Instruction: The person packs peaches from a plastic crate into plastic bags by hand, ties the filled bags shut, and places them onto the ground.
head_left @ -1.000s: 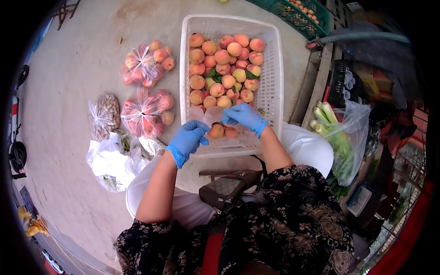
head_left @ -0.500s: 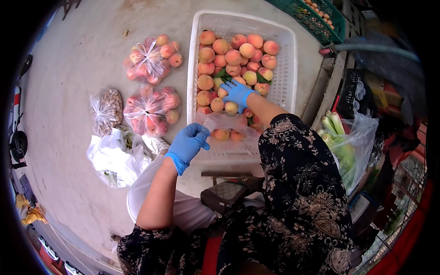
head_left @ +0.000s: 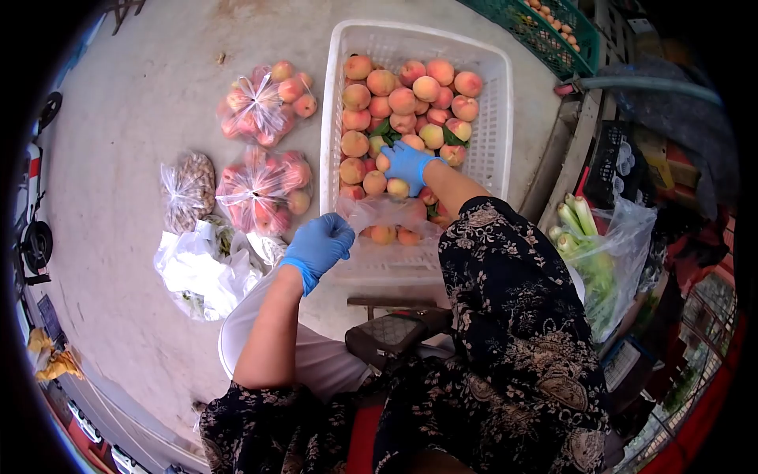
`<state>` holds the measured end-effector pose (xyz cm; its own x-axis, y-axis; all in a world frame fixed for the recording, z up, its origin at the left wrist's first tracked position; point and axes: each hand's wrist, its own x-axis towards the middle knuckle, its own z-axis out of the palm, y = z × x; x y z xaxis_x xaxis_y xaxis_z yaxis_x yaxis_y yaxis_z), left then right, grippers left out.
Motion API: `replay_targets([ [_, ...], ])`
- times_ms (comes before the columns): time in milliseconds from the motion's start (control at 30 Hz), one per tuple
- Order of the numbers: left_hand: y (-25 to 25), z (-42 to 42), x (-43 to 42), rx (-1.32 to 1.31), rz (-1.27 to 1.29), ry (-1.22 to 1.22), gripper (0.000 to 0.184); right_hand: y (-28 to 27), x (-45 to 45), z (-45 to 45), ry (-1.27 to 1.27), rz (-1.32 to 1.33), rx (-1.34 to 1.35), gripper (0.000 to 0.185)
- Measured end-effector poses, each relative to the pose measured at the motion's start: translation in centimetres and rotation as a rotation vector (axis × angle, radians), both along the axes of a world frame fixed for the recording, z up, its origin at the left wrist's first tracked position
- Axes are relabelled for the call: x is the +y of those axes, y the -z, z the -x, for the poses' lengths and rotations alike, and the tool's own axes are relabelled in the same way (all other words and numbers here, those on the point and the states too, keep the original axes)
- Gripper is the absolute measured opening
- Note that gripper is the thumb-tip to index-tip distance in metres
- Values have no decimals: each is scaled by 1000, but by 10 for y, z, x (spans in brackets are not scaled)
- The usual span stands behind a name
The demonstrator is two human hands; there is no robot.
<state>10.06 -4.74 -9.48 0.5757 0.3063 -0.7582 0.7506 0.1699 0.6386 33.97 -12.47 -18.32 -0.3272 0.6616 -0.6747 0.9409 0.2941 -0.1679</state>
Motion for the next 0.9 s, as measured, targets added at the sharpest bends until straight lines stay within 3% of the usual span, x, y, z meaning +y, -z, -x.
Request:
replay_targets([
  [100, -9, -3, 8, 13, -11, -27, 19, 54, -20, -1, 134, -218, 116, 39],
  [200, -4, 0, 5, -40, -18, -30, 18, 58, -37, -2, 152, -470, 153, 38],
  [300, -5, 1, -1, -60, -1, -27, 16, 85, -34, 2, 186, -307, 42, 38],
  [400, -10, 3, -6, -41, 40, -14, 14, 62, -7, 6, -5, -180, -91, 45],
  [533, -8, 6, 0, -57, 38, 2, 15, 59, 6, 5, 25, -93, 27, 50],
  [600, -5, 5, 3, -61, 26, 2, 15, 57, 6, 11, 88, 73, 1, 50],
  [700, -4, 4, 11, -53, 10, -5, 15, 62, -10, 16, 153, -59, 12, 53],
  [800, -9, 3, 12, -48, 13, -39, 15, 59, -39, 13, 278, -378, 67, 51],
  [900, -9, 1, 12, -32, 64, -99, 14, 36, -68, 19, 778, -594, 369, 51],
])
